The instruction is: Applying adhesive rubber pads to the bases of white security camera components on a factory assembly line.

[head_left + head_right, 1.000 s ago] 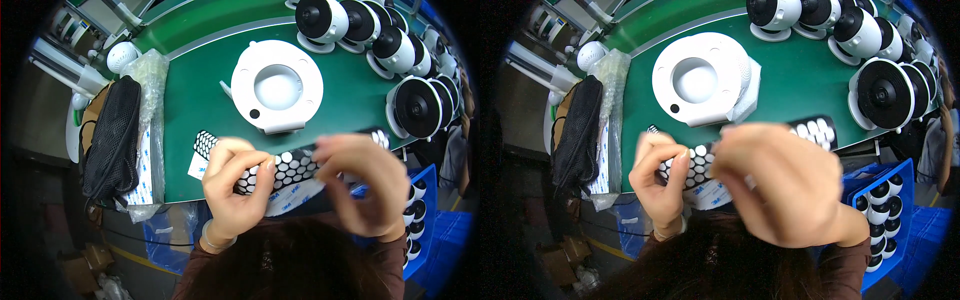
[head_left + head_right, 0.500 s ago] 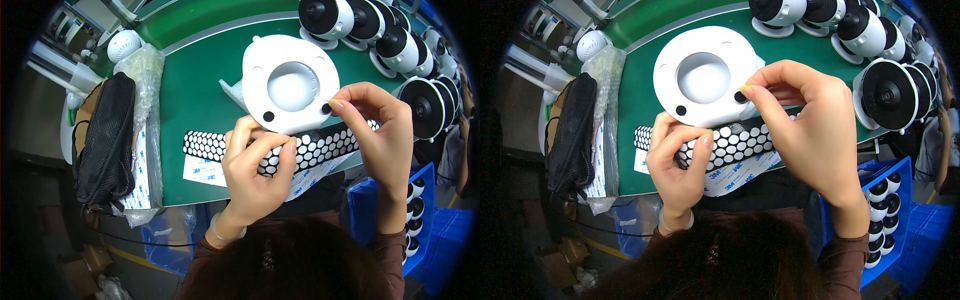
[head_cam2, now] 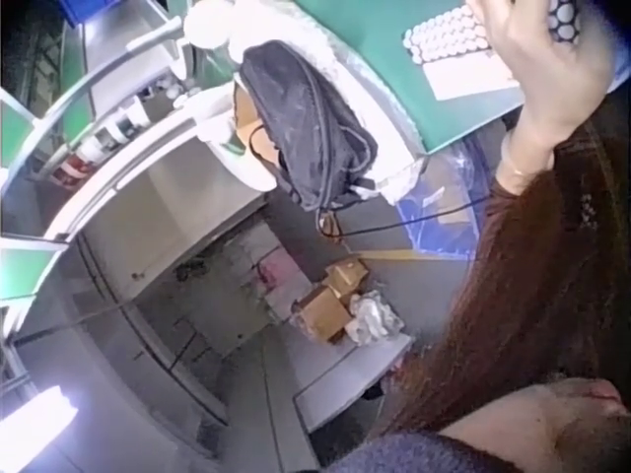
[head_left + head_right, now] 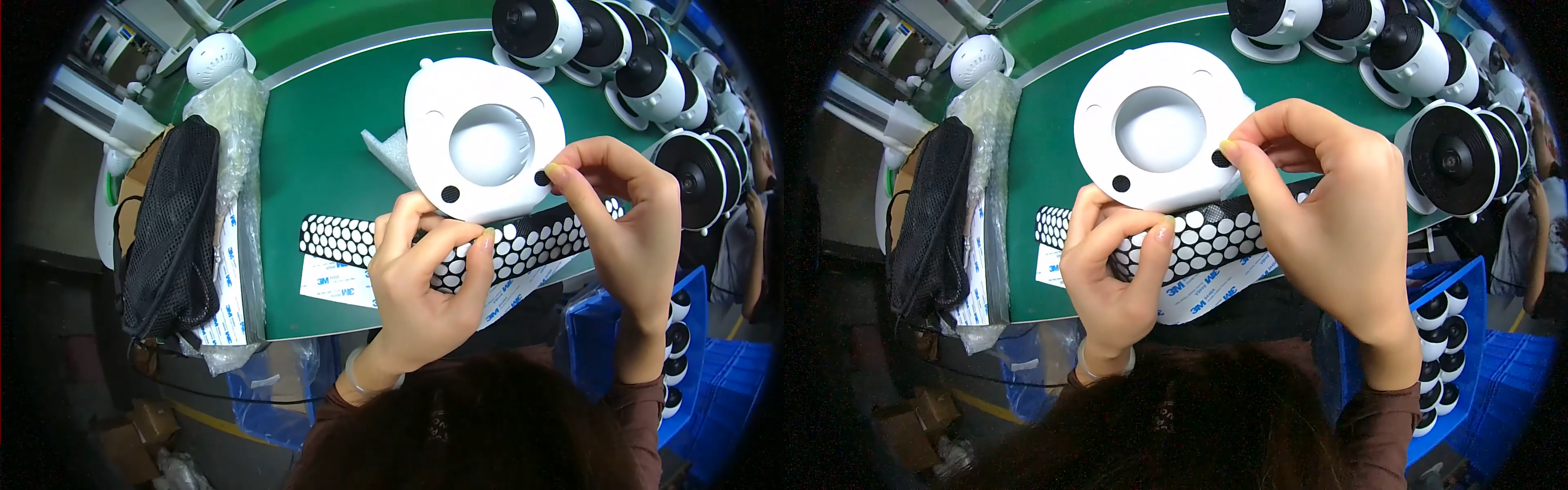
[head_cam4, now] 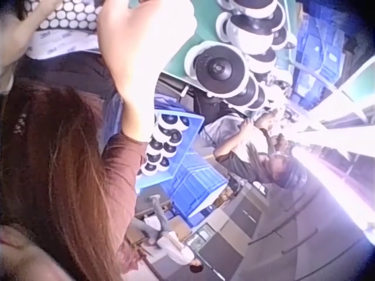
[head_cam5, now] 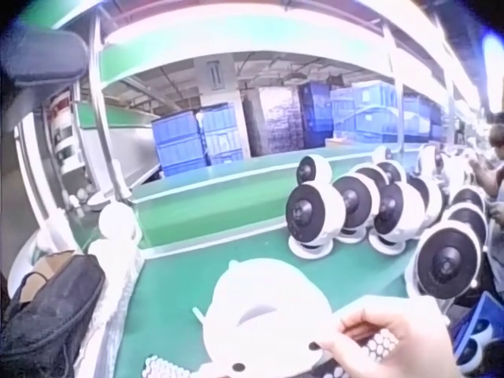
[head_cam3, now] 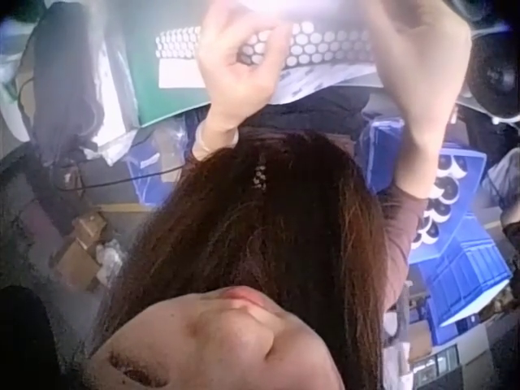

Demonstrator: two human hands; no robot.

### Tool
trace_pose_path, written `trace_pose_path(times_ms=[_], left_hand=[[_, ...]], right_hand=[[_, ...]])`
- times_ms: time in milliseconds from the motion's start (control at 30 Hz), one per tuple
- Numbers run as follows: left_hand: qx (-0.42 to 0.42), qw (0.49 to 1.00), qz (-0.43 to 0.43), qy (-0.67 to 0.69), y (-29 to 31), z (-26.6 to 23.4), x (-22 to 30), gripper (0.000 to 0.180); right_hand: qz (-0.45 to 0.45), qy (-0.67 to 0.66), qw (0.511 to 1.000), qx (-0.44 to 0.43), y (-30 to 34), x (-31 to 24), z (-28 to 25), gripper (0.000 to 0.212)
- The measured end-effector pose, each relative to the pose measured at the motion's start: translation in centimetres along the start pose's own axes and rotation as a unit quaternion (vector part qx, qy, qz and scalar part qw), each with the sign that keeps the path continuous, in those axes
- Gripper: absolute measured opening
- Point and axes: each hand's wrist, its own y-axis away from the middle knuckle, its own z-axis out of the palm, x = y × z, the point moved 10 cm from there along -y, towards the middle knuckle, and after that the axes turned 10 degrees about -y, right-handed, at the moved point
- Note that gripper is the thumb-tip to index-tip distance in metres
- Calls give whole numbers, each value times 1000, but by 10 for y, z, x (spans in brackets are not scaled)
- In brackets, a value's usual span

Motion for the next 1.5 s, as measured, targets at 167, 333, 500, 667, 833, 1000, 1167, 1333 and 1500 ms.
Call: trace_pose_path(times_ms=[167,333,500,667,833,1000,1167,1333,1500], left_hand=[[-10,1000,5,-11,0,0,1,8],[-8,1000,-4,-19,7,-9,7,10],[-4,994,57,-90,11,-32,32,18],[-34,999,38,-16,6,-30,30,16],[-62,993,91,-44,2,-25,44,17],[-40,986,127,-99,7,-11,53,12],[-35,992,95,-69,4,-9,46,8],[-35,990,100,-93,5,-8,48,7],[-24,985,119,-124,6,-6,53,8]], right_hand=[[-11,28,1000,-3,1,-1,3,7],[121,-142,983,5,3,35,-5,34],[-70,-26,995,-67,29,-16,-8,19],[-144,33,978,-145,34,-32,9,30],[-141,-14,980,-142,37,-35,9,24],[-148,-28,986,-70,39,-25,3,16],[-160,0,985,-57,43,-26,0,18],[-107,-59,986,-109,36,-15,5,16],[-23,-67,982,-175,25,-5,12,13]])
